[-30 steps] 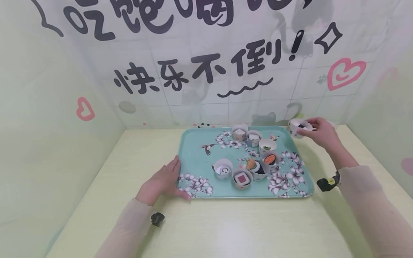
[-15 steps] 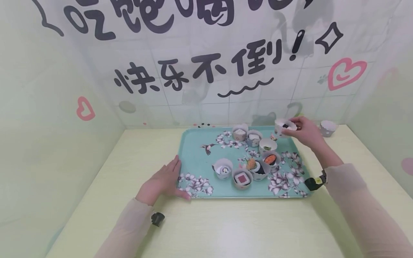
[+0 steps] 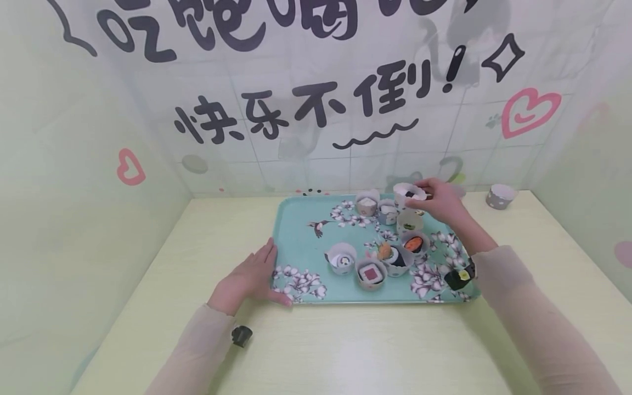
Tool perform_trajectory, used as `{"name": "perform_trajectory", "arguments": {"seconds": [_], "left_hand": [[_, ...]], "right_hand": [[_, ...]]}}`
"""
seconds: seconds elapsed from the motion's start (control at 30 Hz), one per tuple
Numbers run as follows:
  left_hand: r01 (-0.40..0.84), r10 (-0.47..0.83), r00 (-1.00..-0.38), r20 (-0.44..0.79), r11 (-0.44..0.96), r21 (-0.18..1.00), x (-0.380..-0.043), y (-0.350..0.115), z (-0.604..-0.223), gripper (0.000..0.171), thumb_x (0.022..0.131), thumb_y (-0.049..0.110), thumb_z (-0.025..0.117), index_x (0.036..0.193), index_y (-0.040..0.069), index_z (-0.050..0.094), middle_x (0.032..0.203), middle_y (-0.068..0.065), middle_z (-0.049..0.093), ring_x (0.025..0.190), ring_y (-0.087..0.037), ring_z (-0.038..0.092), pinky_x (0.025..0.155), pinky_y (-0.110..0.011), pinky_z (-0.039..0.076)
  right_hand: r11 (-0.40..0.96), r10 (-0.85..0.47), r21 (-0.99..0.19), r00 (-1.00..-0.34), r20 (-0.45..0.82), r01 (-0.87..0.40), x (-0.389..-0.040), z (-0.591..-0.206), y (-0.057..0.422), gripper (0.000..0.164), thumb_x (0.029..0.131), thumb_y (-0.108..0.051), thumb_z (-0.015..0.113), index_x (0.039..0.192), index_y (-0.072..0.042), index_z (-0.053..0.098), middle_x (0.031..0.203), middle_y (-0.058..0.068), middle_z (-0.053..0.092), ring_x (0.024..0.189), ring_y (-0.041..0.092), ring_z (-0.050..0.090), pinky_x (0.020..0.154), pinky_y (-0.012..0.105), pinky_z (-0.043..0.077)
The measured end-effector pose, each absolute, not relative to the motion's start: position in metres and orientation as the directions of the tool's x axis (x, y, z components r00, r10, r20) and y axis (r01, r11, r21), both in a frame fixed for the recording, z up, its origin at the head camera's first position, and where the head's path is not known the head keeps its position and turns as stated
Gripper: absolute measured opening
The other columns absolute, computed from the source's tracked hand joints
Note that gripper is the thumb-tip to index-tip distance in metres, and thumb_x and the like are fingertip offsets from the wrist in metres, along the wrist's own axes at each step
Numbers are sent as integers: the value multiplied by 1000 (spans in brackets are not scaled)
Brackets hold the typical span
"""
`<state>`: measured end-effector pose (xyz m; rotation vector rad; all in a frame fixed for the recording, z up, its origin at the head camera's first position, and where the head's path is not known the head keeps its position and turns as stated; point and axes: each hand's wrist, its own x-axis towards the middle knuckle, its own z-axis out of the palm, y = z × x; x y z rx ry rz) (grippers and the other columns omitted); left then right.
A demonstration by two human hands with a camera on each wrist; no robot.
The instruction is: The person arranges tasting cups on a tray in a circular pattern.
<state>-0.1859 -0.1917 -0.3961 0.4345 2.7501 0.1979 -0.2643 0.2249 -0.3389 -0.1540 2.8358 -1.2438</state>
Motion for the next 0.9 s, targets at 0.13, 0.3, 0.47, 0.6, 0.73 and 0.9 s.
{"name": "perform_trajectory", "arguments": {"seconds": [0.13, 0.3, 0.47, 0.6, 0.73, 0.9], "left_hand": [[266, 316, -895, -314, 945, 192, -185, -191, -396, 141, 63, 67, 83, 156, -9, 10, 166, -26, 1, 154, -42, 12, 127, -55, 19], [261, 308, -897, -317, 948, 183, -185, -190, -396, 140, 63, 67, 82, 156, -9, 10, 167, -25, 1, 154, -42, 12, 127, -54, 19], [264, 311, -897, -314, 947, 184, -185, -190, -395, 140, 63, 66, 83, 156, -9, 10, 166, -26, 1, 154, -42, 12, 127, -55, 19], [264, 312, -898, -309, 946, 189, -185, -190, -396, 140, 63, 66, 83, 156, -9, 10, 166, -26, 1, 154, -42, 12, 127, -55, 19], [268, 315, -898, -306, 945, 187, -186, -191, -396, 140, 63, 67, 83, 156, -9, 10, 166, -26, 2, 154, -42, 13, 126, -55, 20], [268, 316, -898, -307, 945, 189, -185, -190, -395, 140, 63, 67, 83, 156, -9, 10, 166, -26, 2, 154, -42, 13, 126, -55, 20]], "right_hand": [[672, -129, -736, -992, -3, -86, -266, -339, 214, 62, 95, -27, 67, 143, 5, 43, 146, 29, 46, 135, 46, 45, 107, 59, 48], [687, -150, -720, -989, -3, -102, -269, -338, 198, 62, 95, -28, 68, 142, 4, 46, 146, 27, 47, 135, 45, 46, 109, 58, 47], [701, -174, -704, -985, -10, -117, -271, -337, 183, 61, 94, -29, 69, 142, 3, 48, 145, 26, 49, 132, 44, 49, 107, 56, 49], [685, -198, -717, -980, -13, -129, -271, -339, 170, 58, 93, -26, 70, 139, 2, 50, 143, 25, 51, 131, 43, 51, 105, 55, 50], [682, -218, -720, -975, -29, -131, -273, -343, 159, 57, 92, -26, 71, 139, 0, 51, 144, 23, 52, 132, 41, 50, 105, 54, 51], [686, -258, -711, -966, -37, -156, -274, -346, 146, 56, 90, -26, 73, 136, -1, 53, 143, 22, 54, 131, 38, 52, 106, 53, 50]]}}
